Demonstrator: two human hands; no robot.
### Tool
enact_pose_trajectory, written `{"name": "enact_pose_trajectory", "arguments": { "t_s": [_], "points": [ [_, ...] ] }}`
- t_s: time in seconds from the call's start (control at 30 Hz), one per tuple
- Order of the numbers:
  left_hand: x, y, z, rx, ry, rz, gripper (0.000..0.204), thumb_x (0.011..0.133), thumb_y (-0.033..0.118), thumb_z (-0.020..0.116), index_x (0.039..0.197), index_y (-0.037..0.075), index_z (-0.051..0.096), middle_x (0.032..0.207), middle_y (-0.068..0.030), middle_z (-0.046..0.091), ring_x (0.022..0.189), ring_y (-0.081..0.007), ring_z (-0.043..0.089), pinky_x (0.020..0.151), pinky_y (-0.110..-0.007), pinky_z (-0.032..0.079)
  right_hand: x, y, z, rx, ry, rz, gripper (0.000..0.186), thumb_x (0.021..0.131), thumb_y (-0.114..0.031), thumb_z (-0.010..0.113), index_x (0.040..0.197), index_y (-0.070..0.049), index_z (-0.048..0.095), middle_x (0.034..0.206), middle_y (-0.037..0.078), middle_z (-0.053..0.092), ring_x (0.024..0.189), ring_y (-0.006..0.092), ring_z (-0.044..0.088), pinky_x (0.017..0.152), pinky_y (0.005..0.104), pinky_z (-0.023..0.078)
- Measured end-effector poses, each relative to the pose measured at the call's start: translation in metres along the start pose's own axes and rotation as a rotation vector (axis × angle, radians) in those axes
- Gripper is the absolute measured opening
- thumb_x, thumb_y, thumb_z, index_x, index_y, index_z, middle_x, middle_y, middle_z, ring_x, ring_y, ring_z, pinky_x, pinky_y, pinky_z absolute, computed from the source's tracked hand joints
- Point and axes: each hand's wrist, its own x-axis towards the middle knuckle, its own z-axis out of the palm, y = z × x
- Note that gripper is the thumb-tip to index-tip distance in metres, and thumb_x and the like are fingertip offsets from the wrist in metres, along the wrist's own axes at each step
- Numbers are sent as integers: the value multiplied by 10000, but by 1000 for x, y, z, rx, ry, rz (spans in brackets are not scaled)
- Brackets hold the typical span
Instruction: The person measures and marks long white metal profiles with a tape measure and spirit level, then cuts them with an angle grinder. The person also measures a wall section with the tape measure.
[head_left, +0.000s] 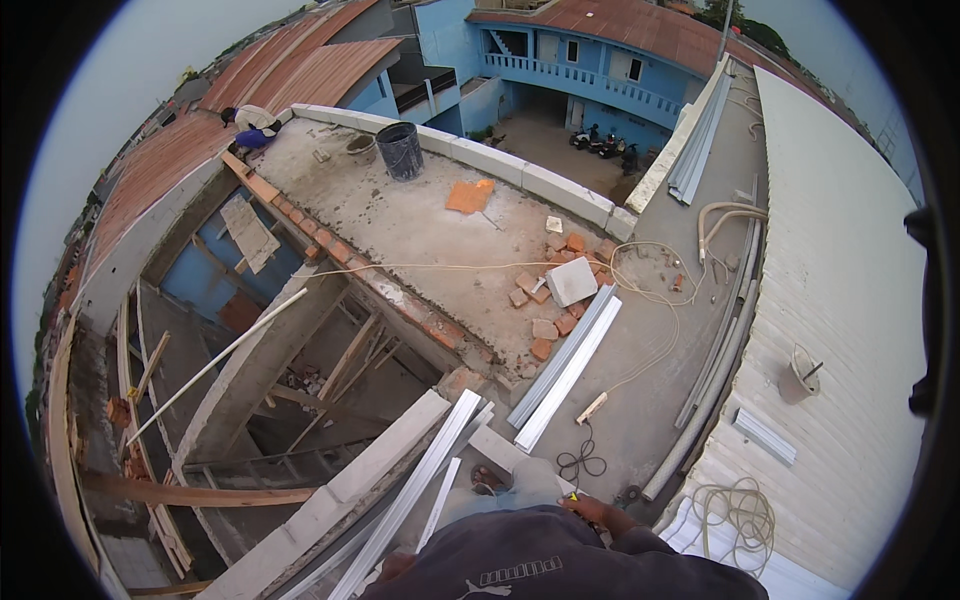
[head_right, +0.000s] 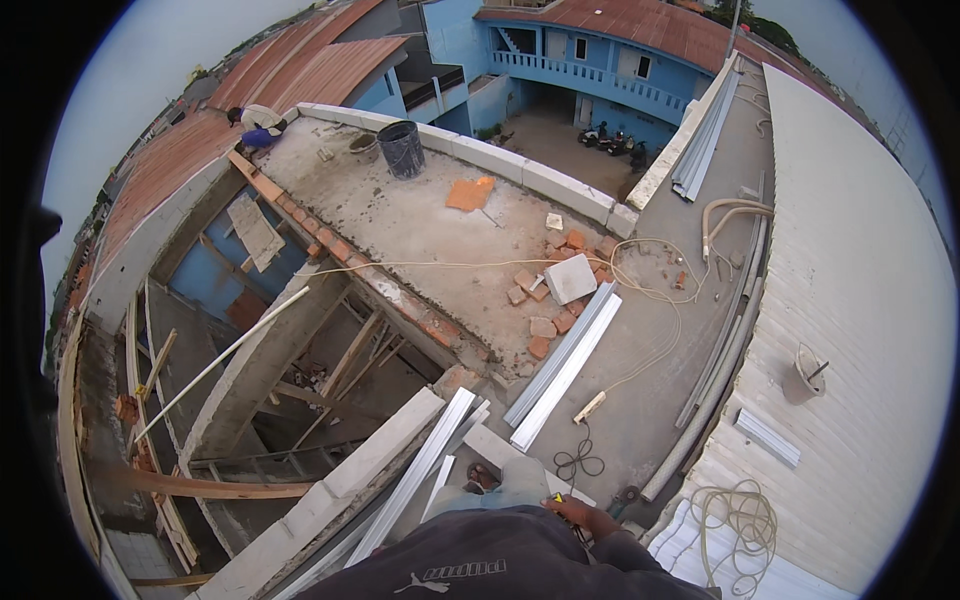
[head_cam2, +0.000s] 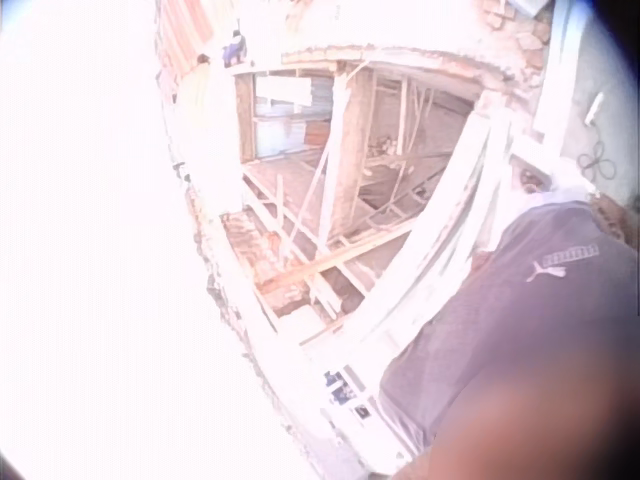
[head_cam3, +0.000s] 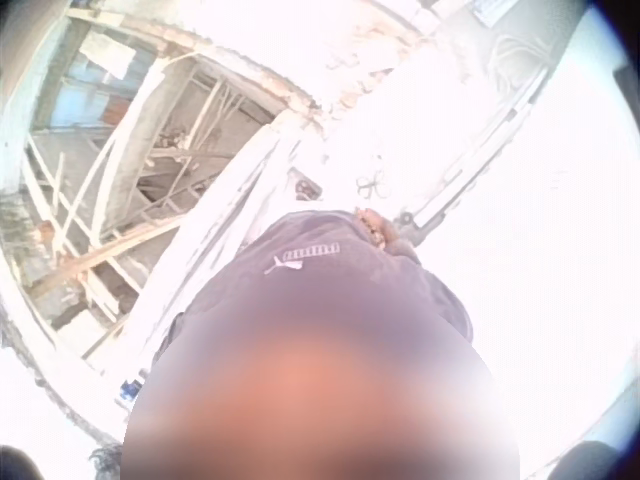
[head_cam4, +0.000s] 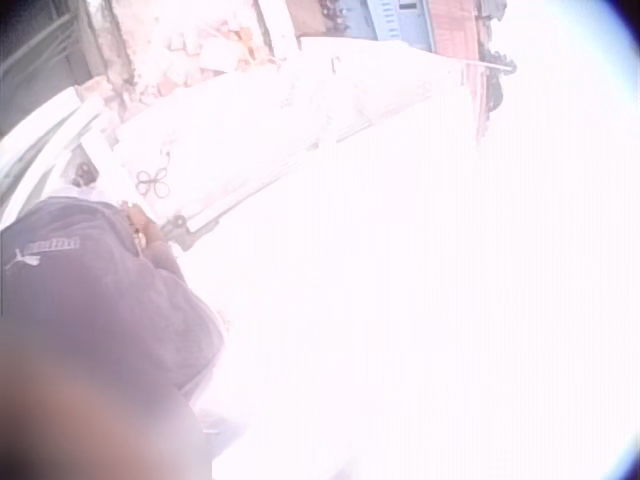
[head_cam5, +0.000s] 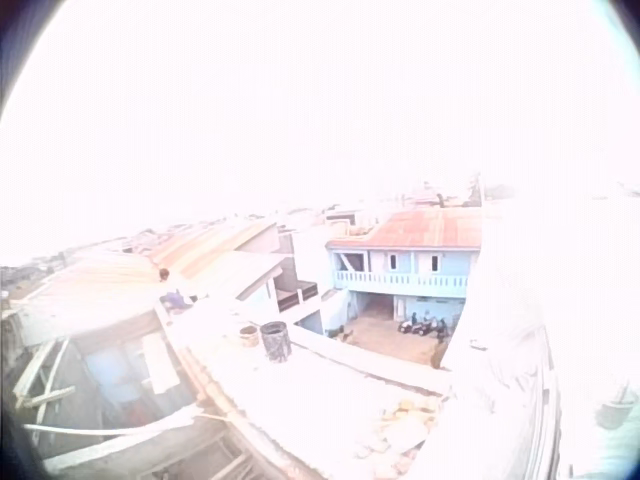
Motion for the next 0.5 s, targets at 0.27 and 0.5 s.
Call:
{"name": "enact_pose_trajectory", "arguments": {
  "t_s": [0.27,0.5],
  "points": [
    [84,22,-122,-1223,486,-512,382,879,326,801,1059,-1,723,889,-107,758,794,-193,710,729,-355,566,49,-172,-72,694,5,-81,341,959,-440,788,1036,-134,660,866,38,694,775,188,677,725,377,554],
    [158,36,-189,-1272,422,-689,396,868,354,816,1022,-3,744,908,-112,771,814,-207,726,759,-370,574,127,-239,-158,479,48,264,223,952,-333,793,1002,-154,670,834,30,683,732,214,680,640,392,547]
  ]
}}
